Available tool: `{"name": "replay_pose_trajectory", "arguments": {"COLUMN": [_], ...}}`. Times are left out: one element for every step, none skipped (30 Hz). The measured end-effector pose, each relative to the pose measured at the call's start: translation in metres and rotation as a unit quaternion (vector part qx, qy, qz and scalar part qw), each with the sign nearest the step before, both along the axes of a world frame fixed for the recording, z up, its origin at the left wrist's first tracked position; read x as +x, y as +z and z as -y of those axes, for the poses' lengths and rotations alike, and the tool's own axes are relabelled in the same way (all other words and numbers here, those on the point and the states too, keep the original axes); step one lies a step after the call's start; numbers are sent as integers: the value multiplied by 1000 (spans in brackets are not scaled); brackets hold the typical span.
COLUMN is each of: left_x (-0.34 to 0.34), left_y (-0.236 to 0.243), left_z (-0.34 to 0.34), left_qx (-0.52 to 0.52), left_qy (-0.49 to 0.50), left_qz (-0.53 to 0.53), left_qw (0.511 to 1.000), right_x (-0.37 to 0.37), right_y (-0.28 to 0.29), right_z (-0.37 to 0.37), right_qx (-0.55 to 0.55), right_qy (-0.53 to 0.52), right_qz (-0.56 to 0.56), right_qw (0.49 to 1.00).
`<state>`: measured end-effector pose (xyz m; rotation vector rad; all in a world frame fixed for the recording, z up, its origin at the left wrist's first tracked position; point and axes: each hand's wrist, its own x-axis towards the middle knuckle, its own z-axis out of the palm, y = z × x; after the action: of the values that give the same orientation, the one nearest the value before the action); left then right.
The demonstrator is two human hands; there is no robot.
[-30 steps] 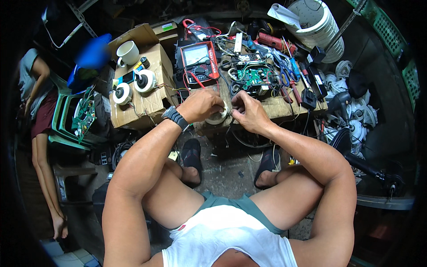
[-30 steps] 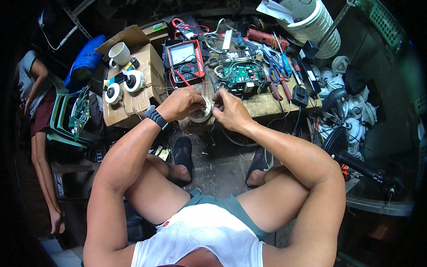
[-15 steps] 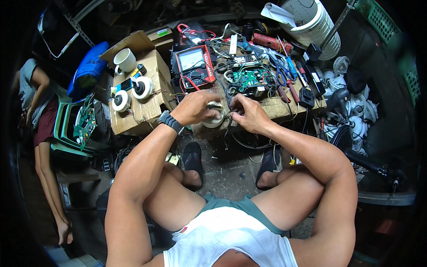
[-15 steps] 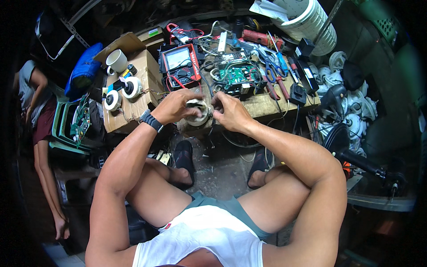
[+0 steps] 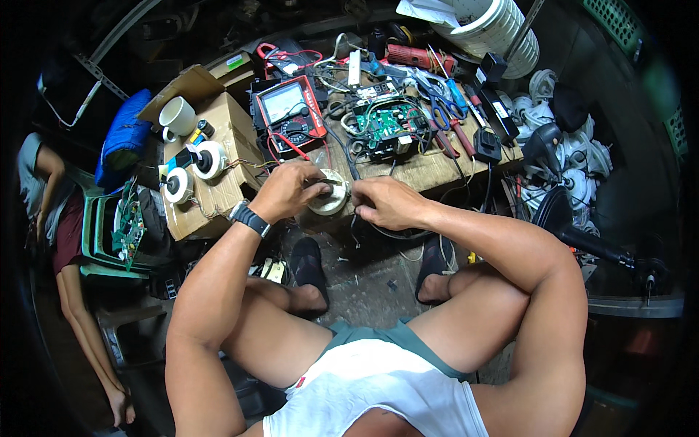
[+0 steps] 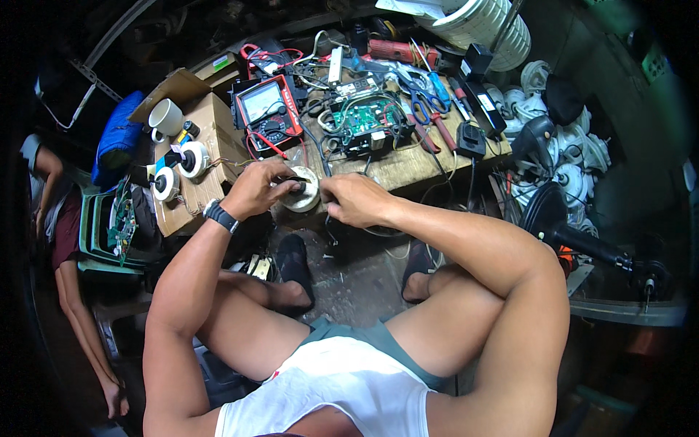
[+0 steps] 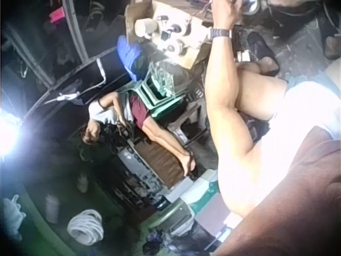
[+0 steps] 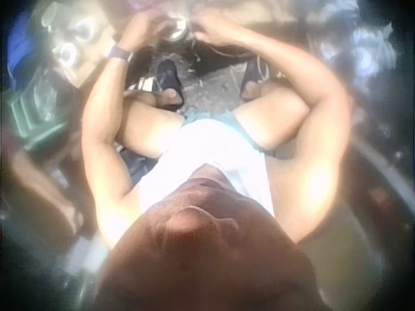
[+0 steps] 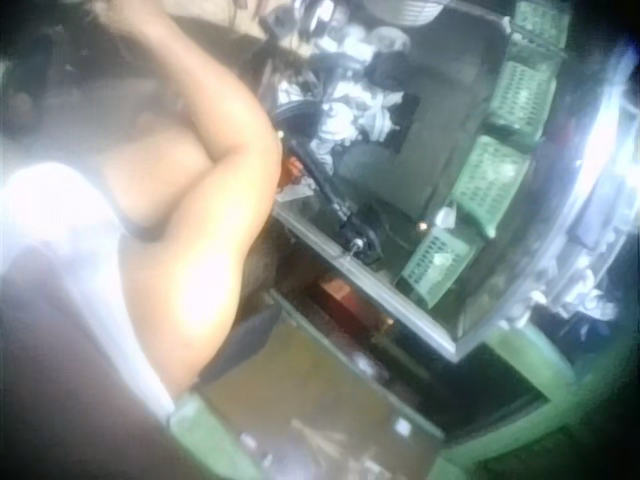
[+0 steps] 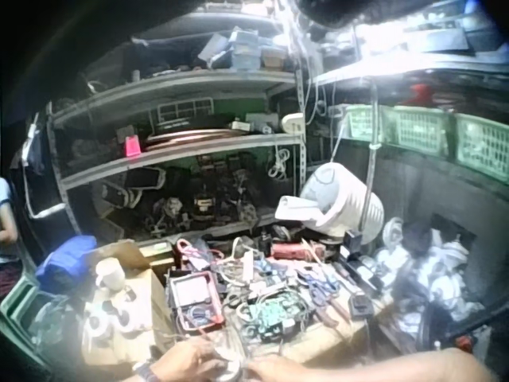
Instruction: The person works on a circuit board and various electronic components on a wooden table. They use a multimeter to test points, cut wires with a pair of snips, and handle components like transformers and capacitors.
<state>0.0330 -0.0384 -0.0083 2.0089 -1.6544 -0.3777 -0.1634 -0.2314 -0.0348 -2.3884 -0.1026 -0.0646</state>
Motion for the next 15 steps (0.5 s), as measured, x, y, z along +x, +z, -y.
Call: {"name": "replay_pose_trajectory", "arguments": {"left_x": [3,4,3,0,2,4,6,7,10,8,3,2,1,-1,-2], "left_y": [5,9,14,28,28,35,43,48,47,48,49,40,38,36,34], "left_z": [1,-2,-2,-3,-5,-5,-2,2,9,19,30,41,51,60,71], "left_qx": [66,67,67,105,64,59,53,36,8,-8,-24,-52,-54,-45,-37], "left_qy": [13,8,-1,20,26,48,68,93,96,97,97,74,51,42,31], "left_qz": [-18,-14,-13,-13,0,-27,-54,-58,-33,-30,-28,-26,5,9,11], "left_qw": [998,998,998,994,998,997,995,993,995,995,995,996,997,998,999], "right_x": [-3,-5,-9,-13,-14,-16,-18,-21,-22,-22,-22,-24,-24,-24,-26], "right_y": [4,9,13,14,12,12,12,10,6,11,2,1,3,-2,-8], "right_z": [0,2,5,10,18,26,36,47,55,59,69,71,73,75,75], "right_qx": [-24,-47,-70,-104,-144,-150,-157,-151,-144,-129,-123,-113,-105,-86,-90], "right_qy": [27,55,79,89,105,106,105,70,37,-16,-49,-85,-121,-145,-161], "right_qz": [-54,-108,-163,-223,-265,-282,-300,-295,-289,-291,-274,-252,-227,-203,-181], "right_qw": [998,992,981,965,948,942,935,941,946,948,953,957,961,965,966]}}
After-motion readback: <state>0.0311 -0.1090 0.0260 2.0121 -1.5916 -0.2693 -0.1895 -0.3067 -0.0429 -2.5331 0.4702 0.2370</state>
